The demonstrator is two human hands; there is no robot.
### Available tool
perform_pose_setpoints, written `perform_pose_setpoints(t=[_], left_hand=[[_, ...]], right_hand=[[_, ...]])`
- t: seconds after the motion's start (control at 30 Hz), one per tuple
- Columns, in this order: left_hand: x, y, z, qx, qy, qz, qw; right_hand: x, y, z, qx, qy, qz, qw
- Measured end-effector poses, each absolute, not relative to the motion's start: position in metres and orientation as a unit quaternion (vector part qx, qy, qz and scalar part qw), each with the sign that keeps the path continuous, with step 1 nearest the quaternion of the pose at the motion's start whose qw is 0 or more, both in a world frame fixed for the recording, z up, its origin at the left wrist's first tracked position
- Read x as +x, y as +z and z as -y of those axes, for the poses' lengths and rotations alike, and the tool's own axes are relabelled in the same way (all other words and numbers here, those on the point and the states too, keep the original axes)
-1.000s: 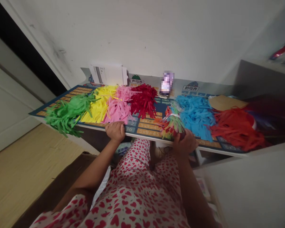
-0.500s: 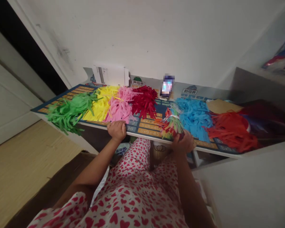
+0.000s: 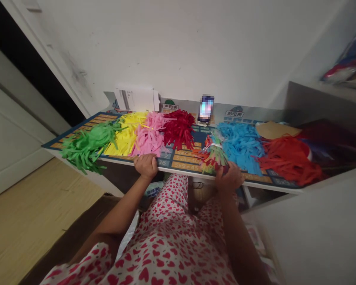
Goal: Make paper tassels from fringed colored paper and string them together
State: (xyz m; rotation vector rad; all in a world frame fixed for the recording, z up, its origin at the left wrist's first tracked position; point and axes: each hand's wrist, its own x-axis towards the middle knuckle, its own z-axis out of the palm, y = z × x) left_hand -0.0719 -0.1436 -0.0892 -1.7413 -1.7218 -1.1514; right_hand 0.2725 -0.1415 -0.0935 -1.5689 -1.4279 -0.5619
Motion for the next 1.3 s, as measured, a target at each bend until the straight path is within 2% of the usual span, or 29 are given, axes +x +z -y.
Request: perform_pose_setpoints(t=[1.3], left_hand=[[-0.0688, -0.0902, 0.1447, -0.626, -0.401, 0.632, 0.22]], right_hand=[[0.2747, -0.0935, 0.1428, -0.631, -0.21, 0.588, 0.461]])
